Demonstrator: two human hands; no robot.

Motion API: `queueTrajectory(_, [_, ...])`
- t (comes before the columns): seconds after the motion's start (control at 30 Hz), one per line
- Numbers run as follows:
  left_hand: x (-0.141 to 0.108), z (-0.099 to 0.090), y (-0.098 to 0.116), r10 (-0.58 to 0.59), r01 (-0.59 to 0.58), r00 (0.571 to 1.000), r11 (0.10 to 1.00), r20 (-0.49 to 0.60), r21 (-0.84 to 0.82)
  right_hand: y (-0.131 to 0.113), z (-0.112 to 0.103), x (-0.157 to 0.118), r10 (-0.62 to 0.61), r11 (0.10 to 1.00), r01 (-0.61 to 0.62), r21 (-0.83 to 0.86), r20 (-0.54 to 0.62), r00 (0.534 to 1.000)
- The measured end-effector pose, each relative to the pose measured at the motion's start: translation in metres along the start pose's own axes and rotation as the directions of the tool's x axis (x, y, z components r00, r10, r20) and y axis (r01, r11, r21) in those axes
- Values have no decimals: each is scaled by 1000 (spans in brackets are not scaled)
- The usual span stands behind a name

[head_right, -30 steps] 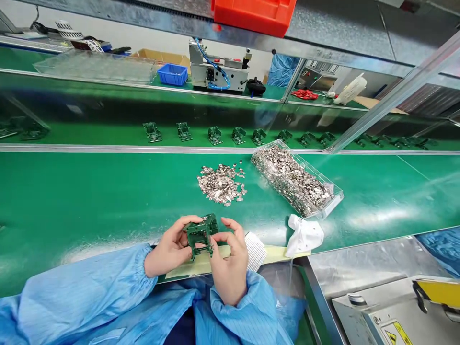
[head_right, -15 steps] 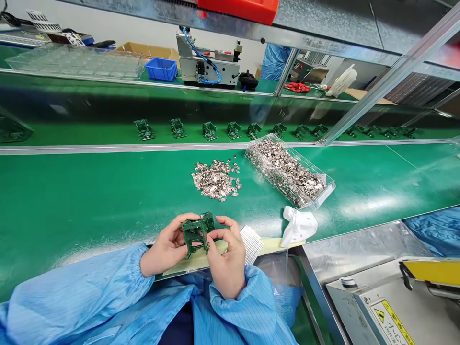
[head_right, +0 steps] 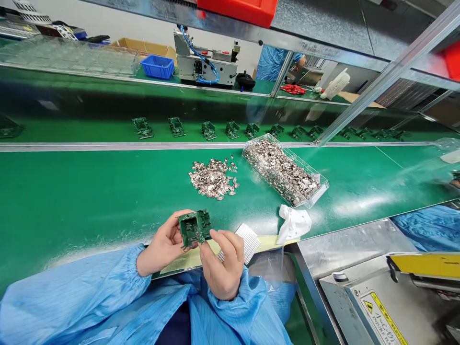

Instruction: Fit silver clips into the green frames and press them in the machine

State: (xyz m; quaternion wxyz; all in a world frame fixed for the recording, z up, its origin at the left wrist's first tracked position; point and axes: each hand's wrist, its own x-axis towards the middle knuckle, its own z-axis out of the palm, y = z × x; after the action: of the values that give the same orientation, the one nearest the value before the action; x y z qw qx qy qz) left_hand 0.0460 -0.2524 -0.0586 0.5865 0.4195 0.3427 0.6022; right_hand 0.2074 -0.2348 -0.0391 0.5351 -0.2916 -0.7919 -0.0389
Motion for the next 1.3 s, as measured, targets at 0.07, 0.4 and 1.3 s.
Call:
queueTrajectory(0.07, [-1,2,3,-13,13,1000,1000,26,-17,1,1,-2,5,1000,-5,-6,-1,1000])
queueTrajectory(0.4, [-1,0,-3,-56,53,998,995,-41,-87,5,5,-3,27,1000,-27,-14,19,999])
queueTrajectory(1.3, [10,1,11,-314,291,899,949,-306,-119,208,-105,-49,908,310,-845,-436,-127,399])
